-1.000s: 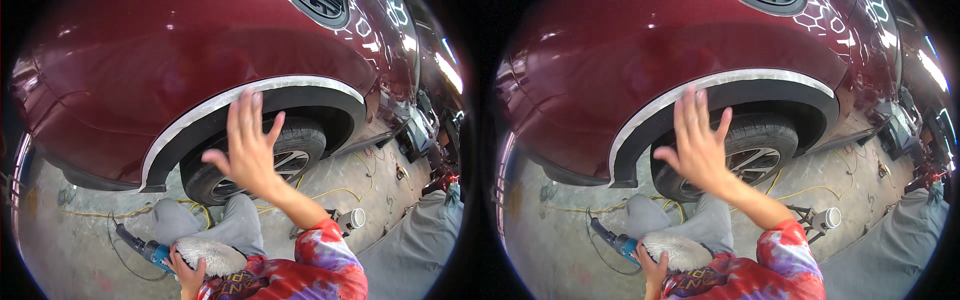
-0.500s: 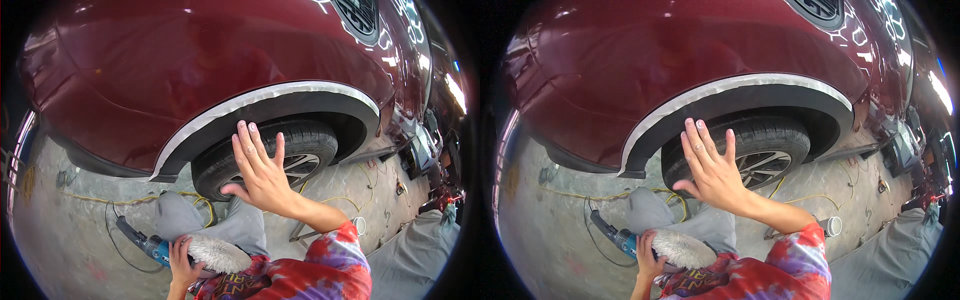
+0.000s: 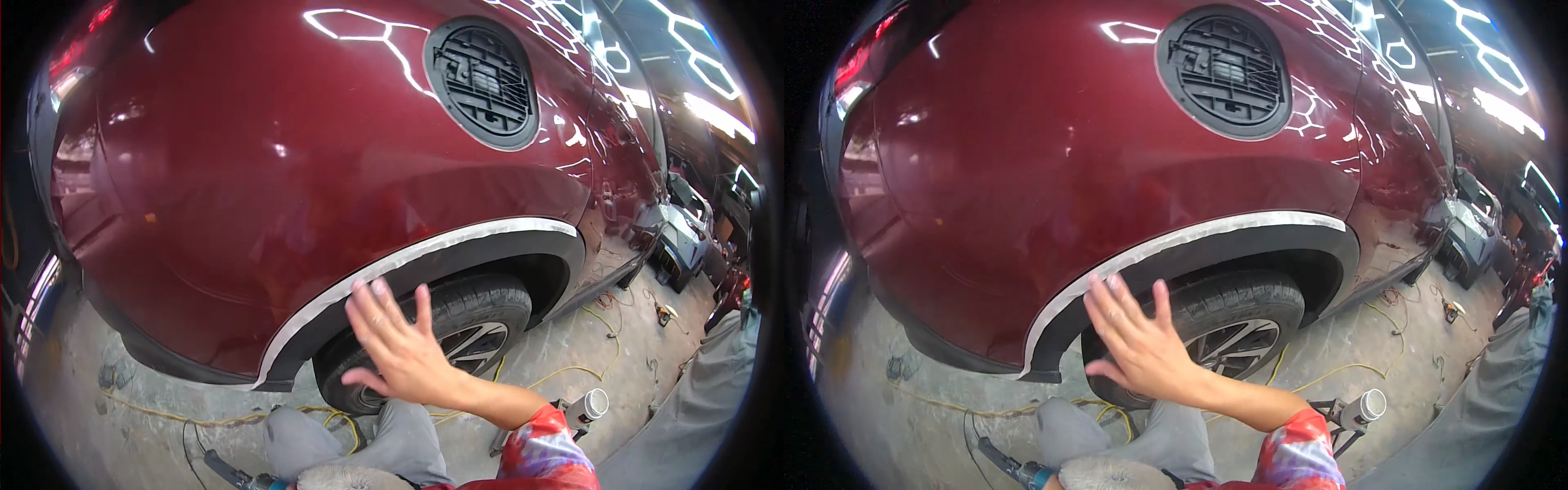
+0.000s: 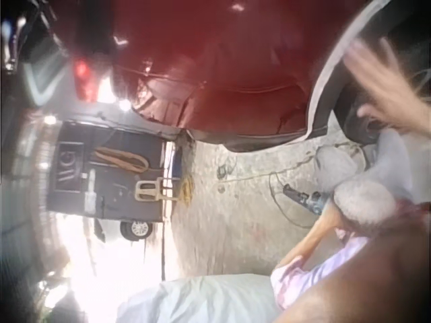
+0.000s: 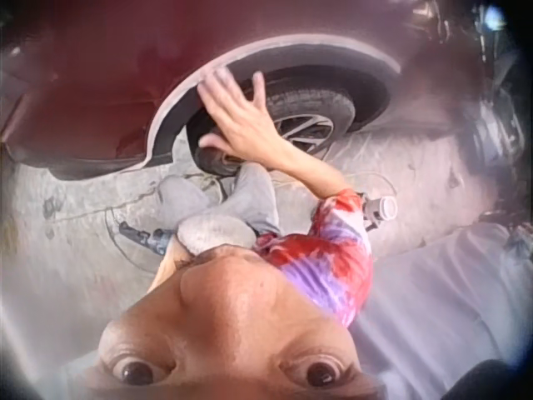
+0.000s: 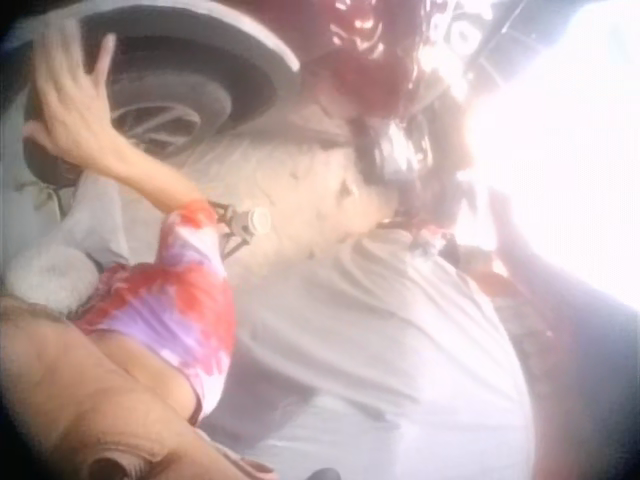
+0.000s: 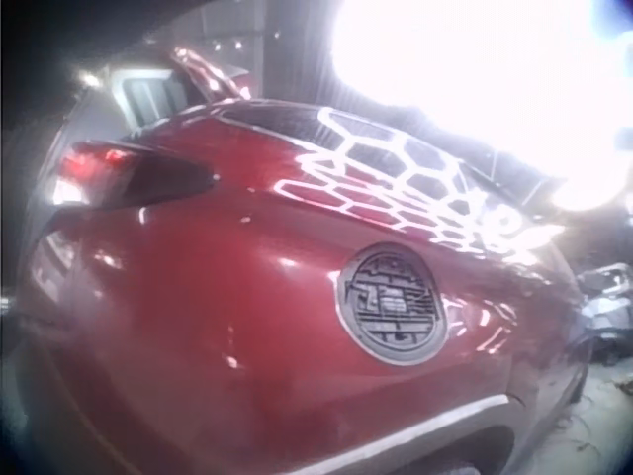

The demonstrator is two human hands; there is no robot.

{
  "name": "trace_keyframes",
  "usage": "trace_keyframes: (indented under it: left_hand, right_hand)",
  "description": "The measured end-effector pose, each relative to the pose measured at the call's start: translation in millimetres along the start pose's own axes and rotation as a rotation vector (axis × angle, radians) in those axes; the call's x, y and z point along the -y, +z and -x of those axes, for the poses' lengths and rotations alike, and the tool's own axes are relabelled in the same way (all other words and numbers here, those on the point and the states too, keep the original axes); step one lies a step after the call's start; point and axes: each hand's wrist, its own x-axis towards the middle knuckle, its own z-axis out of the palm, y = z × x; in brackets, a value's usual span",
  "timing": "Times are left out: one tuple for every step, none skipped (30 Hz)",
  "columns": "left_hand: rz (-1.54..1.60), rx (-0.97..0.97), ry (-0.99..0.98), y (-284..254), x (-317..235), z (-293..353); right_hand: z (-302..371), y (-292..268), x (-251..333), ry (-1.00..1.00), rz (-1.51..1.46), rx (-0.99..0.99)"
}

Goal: The person polishes a red car using a power buffer and applies a strip of tape to the wheel arch trim by hand.

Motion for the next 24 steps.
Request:
trace_keyframes:
  left_hand:
    - [0.009,-0.009,-0.005,3,0,-4]
    - [0.014,-0.011,0.002,4,-1,-11]
    - [0.018,-0.008,0.001,5,-2,-16]
    - [0.027,-0.002,0.002,9,-3,-20]
    - [0.045,0.037,0.02,16,-5,-31]
    - [0.056,0.049,0.015,17,-6,-35]
    - [0.057,0.061,0.014,17,-7,-40]
    - [0.046,0.042,-0.011,11,-4,-38]
    - [0.049,0.051,-0.026,10,-3,-36]
    - [0.045,0.053,-0.027,8,-2,-38]
    - [0.045,0.081,-0.03,10,-5,-44]
    - [0.058,0.12,-0.021,16,-5,-53]
    - [0.068,0.151,-0.023,19,-5,-56]
    - [0.078,0.191,-0.021,24,-4,-61]
    - [0.094,0.231,-0.013,28,-4,-65]
    - [0.103,0.264,-0.008,32,-5,-68]
    - [0.096,0.288,-0.007,33,-4,-70]
    - [0.088,0.307,-0.009,33,-3,-70]
    - [0.09,0.33,-0.01,34,-1,-71]
    - [0.085,0.363,-0.01,37,1,-71]
    - [0.086,0.402,-0.011,41,5,-71]
    - [0.086,0.443,-0.009,44,9,-70]
    - [0.087,0.482,-0.009,47,12,-70]
    - [0.082,0.531,-0.011,46,15,-67]
  right_hand:
    - [-11,-9,-6,0.095,0.005,-0.095]
    - [-18,-16,-15,0.196,0.019,-0.194]
    - [-23,-17,-21,0.246,0.059,-0.27]
    - [-25,-7,-27,0.255,0.067,-0.287]
    - [-16,11,-36,0.2,0.176,-0.204]
    - [-12,25,-34,0.129,0.255,-0.133]
    - [-3,31,-23,0.102,0.284,-0.104]
    - [0,32,-5,0.111,0.111,-0.082]
    - [7,22,5,0.14,0.019,-0.039]
    - [14,11,12,0.169,-0.074,0.003]
    - [22,6,7,0.228,-0.068,-0.02]
    - [24,-2,-1,0.259,0.046,-0.055]
    - [19,-8,-7,0.267,0.028,-0.147]
    - [8,-8,-13,0.289,0.027,-0.236]
    - [-9,-7,-25,0.252,0.063,-0.216]
    - [-28,0,-31,0.209,0.093,-0.203]
    - [-36,32,-35,0.169,0.209,-0.356]
    - [-35,29,-29,0.181,0.247,-0.329]
    - [-27,25,-25,0.207,0.218,-0.287]
    - [-12,26,-20,0.238,0.18,-0.237]
    - [2,32,-20,0.22,0.216,-0.223]
    - [17,31,-16,0.244,0.221,-0.205]
    - [28,21,-14,0.284,0.022,-0.156]
    - [34,3,-15,0.326,-0.179,-0.113]
